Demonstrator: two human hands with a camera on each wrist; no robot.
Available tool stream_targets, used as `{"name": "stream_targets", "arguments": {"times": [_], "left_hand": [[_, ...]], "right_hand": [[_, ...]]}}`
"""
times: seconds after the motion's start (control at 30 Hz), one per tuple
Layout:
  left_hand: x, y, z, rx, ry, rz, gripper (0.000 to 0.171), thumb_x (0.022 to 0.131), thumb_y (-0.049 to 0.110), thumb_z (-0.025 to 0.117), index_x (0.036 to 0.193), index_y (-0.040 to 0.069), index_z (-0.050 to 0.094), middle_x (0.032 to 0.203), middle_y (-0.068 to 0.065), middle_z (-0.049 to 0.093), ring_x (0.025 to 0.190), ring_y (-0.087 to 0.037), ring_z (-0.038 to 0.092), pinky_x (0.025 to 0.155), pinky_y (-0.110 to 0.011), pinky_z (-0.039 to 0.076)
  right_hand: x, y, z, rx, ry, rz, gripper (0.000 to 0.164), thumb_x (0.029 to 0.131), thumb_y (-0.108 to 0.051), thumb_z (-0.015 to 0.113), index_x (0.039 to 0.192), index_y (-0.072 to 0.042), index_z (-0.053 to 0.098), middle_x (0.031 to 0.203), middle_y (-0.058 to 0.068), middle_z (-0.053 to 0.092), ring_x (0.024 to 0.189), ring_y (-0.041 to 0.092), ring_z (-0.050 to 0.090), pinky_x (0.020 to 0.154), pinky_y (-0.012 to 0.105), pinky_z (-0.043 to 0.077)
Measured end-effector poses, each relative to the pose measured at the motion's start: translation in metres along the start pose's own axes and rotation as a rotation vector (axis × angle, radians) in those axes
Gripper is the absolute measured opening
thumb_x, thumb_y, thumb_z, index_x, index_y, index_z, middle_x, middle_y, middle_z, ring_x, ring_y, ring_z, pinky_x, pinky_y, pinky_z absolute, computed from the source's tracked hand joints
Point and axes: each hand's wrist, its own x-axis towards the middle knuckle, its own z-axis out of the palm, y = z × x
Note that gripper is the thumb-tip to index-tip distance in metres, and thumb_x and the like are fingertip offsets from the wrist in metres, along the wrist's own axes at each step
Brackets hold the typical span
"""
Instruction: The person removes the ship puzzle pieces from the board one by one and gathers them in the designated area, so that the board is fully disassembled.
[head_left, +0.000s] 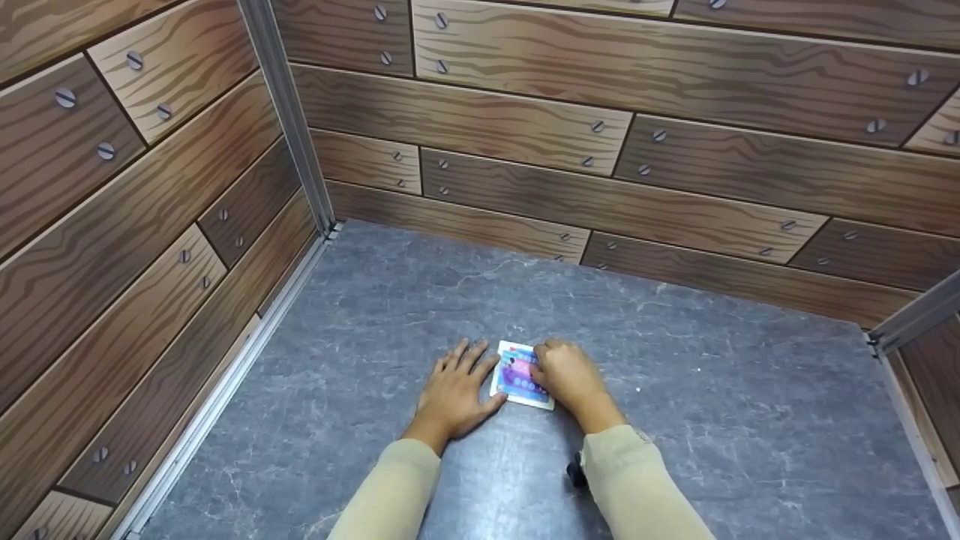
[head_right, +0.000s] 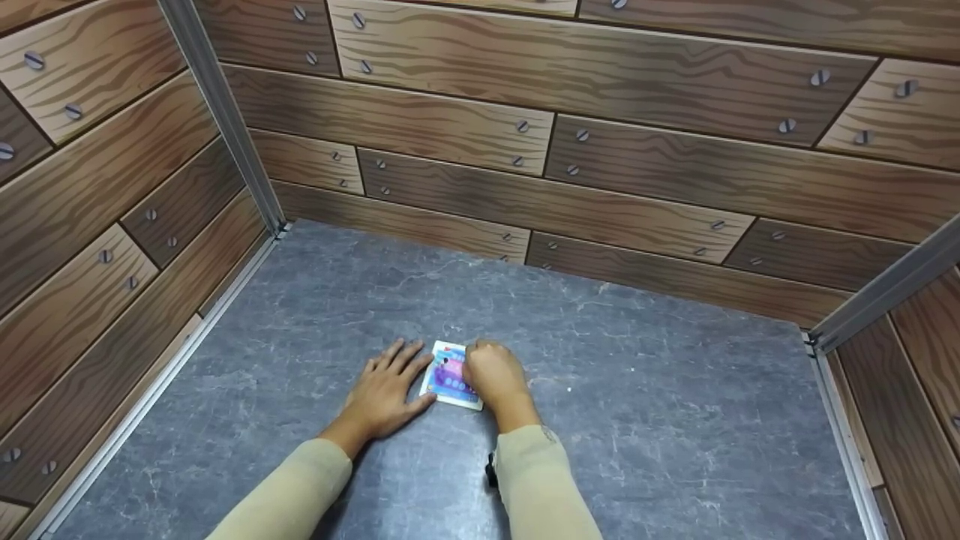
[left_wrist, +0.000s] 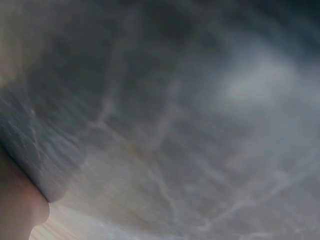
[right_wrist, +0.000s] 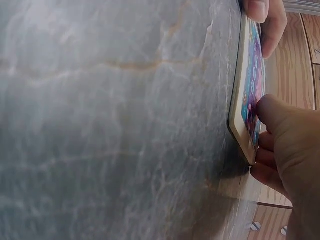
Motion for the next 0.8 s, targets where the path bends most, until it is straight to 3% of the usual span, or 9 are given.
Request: {"name": "stream_targets", "arguments": {"times": [0.33, 0.47, 0.63, 0.8], "left_hand": [[-0.001, 0.0, 0.002, -0.006, 0.036, 0.012, 0.078, 0.102, 0.081, 0.038, 0.167, 0.039, 0.04, 0.179, 0.006, 0.033, 0.169, -0.03, 0.027, 0.129, -0.063, 0.036], [-0.001, 0.001, 0.002, -0.002, 0.024, 0.012, 0.078, 0.102, 0.082, 0.037, 0.168, 0.039, 0.039, 0.18, 0.006, 0.032, 0.169, -0.03, 0.026, 0.13, -0.063, 0.035], [0.001, 0.0, 0.001, 0.009, 0.009, 0.006, 0.079, 0.103, 0.082, 0.035, 0.169, 0.039, 0.037, 0.18, 0.007, 0.03, 0.17, -0.029, 0.025, 0.131, -0.06, 0.034], [0.0, -0.001, 0.001, -0.007, 0.005, 0.006, 0.079, 0.103, 0.081, 0.035, 0.169, 0.039, 0.037, 0.181, 0.007, 0.029, 0.17, -0.029, 0.024, 0.132, -0.061, 0.033]], "right_hand": [[-0.002, -0.001, 0.001, -0.029, 0.025, -0.005, 0.017, 0.092, -0.015, 0.082, 0.085, -0.003, 0.072, 0.083, 0.012, 0.072, 0.075, 0.037, 0.073, 0.07, 0.053, 0.06], [-0.003, 0.0, -0.001, -0.002, -0.01, 0.03, 0.014, 0.095, -0.015, 0.078, 0.093, -0.001, 0.077, 0.091, 0.013, 0.074, 0.083, 0.036, 0.075, 0.077, 0.053, 0.063], [0.002, 0.0, -0.01, 0.066, -0.105, 0.074, 0.024, 0.099, -0.021, 0.076, 0.104, 0.001, 0.08, 0.1, 0.013, 0.075, 0.094, 0.036, 0.075, 0.087, 0.054, 0.063], [0.003, 0.0, -0.011, 0.06, -0.155, 0.073, 0.024, 0.1, -0.023, 0.077, 0.103, 0.001, 0.08, 0.102, 0.012, 0.072, 0.096, 0.036, 0.074, 0.09, 0.054, 0.062]]}}
